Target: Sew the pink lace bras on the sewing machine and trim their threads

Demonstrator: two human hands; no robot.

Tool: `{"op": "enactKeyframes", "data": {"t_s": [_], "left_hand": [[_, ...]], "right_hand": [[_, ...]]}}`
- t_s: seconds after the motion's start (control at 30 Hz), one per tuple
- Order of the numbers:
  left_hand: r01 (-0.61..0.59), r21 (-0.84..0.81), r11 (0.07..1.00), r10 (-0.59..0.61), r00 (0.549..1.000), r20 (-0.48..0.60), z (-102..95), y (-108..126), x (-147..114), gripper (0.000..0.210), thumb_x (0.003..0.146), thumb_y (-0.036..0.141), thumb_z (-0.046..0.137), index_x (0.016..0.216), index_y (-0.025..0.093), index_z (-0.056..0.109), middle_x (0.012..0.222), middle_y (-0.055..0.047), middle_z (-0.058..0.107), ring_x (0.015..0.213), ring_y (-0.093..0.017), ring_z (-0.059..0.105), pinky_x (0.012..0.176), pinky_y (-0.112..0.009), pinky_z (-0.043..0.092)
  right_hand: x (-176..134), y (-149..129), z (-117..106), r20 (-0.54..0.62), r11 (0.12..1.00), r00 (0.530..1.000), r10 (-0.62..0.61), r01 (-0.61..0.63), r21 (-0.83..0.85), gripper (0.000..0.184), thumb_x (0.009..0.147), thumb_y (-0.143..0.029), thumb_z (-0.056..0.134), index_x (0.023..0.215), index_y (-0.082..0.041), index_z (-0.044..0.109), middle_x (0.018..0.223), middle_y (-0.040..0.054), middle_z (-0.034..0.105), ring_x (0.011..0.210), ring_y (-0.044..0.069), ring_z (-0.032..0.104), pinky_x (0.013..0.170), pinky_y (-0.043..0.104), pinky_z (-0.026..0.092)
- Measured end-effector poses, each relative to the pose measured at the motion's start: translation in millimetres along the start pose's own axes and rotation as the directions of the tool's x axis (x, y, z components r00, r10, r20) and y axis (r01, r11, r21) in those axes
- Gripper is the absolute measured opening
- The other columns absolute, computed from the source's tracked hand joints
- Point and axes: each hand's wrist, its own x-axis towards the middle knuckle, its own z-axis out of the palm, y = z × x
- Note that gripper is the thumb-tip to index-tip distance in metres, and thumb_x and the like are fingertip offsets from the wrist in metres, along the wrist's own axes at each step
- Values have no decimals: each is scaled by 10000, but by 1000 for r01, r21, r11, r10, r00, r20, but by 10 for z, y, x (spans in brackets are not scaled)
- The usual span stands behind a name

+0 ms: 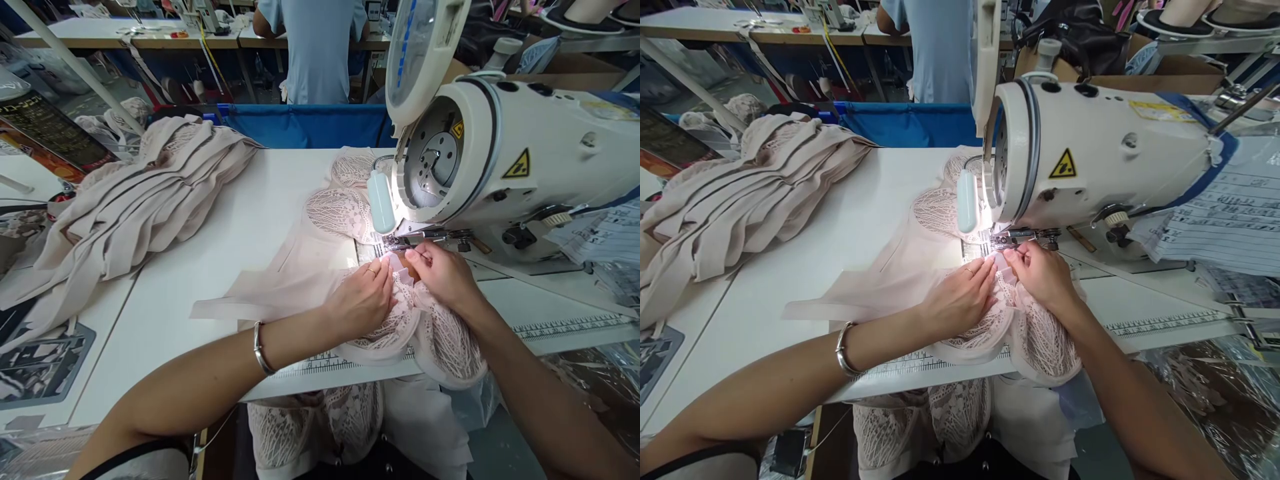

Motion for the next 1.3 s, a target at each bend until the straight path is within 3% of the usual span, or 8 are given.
{"op": "enactKeyframes", "data": {"t_s": [0.1,0.17,0.27,0.4,0.77,1.0,1.17,1.3], "left_hand": [[-2,-1,1000,2,1000,-27,13,-10,-2,526,1076,319,369,1315,-86,605,1349,-277,645,1236,-332,625,1026,-417,464],[4,-8,1000,-4,1000,-31,21,-13,0,526,1075,316,370,1318,-90,600,1344,-281,646,1225,-333,631,1002,-415,475],[6,-16,1000,-7,1000,-26,19,-10,7,525,1079,308,359,1320,-92,598,1329,-279,656,1202,-330,644,991,-417,486],[-12,-2,1000,12,1000,18,-22,0,22,506,1082,283,345,1321,-85,596,1308,-268,671,1165,-317,658,995,-415,494],[-55,-1,999,54,998,-37,25,10,15,420,1066,220,366,1202,-30,675,1166,-225,717,1085,-306,661,973,-421,505],[-20,-63,998,19,1000,-11,34,-10,27,442,1075,253,361,1268,-44,625,1302,-261,658,1135,-307,638,976,-422,501],[-22,-51,998,22,1000,-14,6,3,32,410,1065,218,370,1205,-34,663,1175,-231,713,1056,-295,664,959,-415,507],[2,50,999,-2,1000,5,-23,36,17,465,1081,231,325,1224,-71,649,1184,-272,712,1081,-318,679,942,-430,509]], "right_hand": [[-55,74,33,13,991,991,-131,131,-4,323,816,-467,619,629,-242,482,648,24,651,624,195,561,580,295,349],[-79,106,70,-72,980,978,-197,199,18,243,829,-398,617,667,-234,540,680,24,672,627,181,576,581,286,367],[-96,136,127,-165,949,937,-308,315,15,144,868,-271,557,878,-231,695,778,24,752,670,182,652,622,281,429],[-95,164,197,-146,891,879,-454,447,-75,351,849,-162,539,1111,-250,755,1013,31,812,854,216,747,696,286,504],[-88,133,188,-19,872,886,-464,453,-188,504,811,-114,530,1254,-242,734,973,31,821,772,241,759,610,302,524],[-111,170,152,-187,881,862,-472,467,-71,341,865,-168,541,1104,-218,780,845,23,813,718,193,744,639,266,523],[-82,133,195,-81,858,862,-500,481,-179,472,824,-128,527,1226,-242,746,1069,36,812,875,225,760,695,284,532],[-88,99,197,-70,856,863,-501,481,-191,406,817,-153,530,1145,-237,755,935,33,816,757,214,729,627,287,473]]}}
